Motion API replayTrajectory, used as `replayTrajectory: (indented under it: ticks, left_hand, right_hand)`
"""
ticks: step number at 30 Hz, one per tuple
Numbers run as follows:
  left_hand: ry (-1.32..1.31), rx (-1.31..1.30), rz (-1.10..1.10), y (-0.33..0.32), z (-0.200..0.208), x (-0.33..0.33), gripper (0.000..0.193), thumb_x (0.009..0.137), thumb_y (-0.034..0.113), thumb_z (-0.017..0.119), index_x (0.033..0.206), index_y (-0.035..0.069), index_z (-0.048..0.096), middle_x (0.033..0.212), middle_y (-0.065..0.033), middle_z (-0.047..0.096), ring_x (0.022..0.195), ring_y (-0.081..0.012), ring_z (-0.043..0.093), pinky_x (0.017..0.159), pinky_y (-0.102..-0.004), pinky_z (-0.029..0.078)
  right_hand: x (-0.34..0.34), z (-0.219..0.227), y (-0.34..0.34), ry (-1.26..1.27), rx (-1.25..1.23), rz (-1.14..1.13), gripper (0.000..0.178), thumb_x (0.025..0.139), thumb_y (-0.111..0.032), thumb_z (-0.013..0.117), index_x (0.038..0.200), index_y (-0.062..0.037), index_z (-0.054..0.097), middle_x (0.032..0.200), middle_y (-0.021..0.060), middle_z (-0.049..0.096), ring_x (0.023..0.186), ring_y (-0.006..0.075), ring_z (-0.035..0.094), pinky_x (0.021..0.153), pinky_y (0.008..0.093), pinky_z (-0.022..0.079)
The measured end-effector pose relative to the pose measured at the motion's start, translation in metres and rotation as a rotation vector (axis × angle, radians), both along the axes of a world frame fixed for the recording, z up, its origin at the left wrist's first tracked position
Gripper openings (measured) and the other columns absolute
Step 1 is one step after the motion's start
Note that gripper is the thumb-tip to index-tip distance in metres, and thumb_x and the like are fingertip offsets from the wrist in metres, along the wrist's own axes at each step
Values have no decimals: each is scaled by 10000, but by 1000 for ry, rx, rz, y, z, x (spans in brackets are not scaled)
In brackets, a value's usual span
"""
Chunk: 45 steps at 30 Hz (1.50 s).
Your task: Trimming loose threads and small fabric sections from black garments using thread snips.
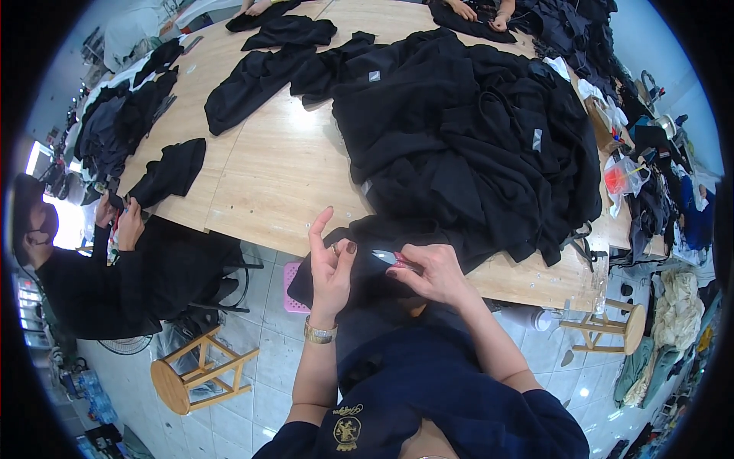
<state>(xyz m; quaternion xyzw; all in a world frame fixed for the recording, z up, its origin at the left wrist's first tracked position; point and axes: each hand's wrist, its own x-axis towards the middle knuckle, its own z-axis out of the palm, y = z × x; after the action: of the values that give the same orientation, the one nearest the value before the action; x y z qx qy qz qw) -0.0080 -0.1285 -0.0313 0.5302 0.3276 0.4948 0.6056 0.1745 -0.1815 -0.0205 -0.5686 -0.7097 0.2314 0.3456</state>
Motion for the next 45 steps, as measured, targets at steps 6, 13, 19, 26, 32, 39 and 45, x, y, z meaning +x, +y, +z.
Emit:
replayTrajectory:
  ticks: [6,13,19,26,32,39,45]
  left_hand:
    - [-21,-26,-4,0,0,-1,553,923,71,511,1388,71,211,672,56,415,600,-7,333,559,-144,254]
    - [9,28,-19,1,1,1,560,921,55,504,1389,68,197,659,53,404,589,-10,321,552,-154,247]
    - [50,16,-18,0,8,1,560,920,49,500,1386,58,191,662,52,396,596,-11,318,555,-155,244]
    - [201,111,-24,13,9,-1,496,914,71,520,1351,61,285,658,18,448,589,-68,396,569,-205,324]
    - [898,363,318,17,3,-19,235,919,228,522,948,9,604,677,-125,589,640,-285,573,607,-374,427]
    - [657,-358,-92,13,-22,-28,620,916,522,435,579,18,564,503,-56,559,439,-151,543,439,-274,415]
    - [-213,-614,-142,5,-1,-14,303,957,345,460,925,77,598,841,-3,637,634,-68,545,472,-201,361]
  right_hand:
    - [0,2,1,-8,21,-12,333,767,-307,686,653,-43,517,521,95,481,467,268,491,460,332,363]
    - [0,-1,2,-45,47,-14,386,791,-396,650,647,-65,512,501,79,497,457,275,512,442,341,367]
    - [-2,-2,5,129,68,-189,320,792,-287,673,706,-46,480,565,105,486,504,274,508,469,343,376]
    - [-12,-16,32,705,-126,102,269,802,-119,669,950,-31,462,885,44,545,802,97,483,725,260,404]
    - [-19,-4,27,33,-4,131,201,740,-8,600,860,-33,441,745,105,560,642,270,580,555,354,443]
    - [-39,9,14,-431,428,303,97,761,-181,534,757,-113,465,751,17,472,661,144,519,543,267,390]
    - [-32,-17,9,-194,519,116,160,658,-79,617,732,-78,476,864,73,529,652,205,543,532,304,430]
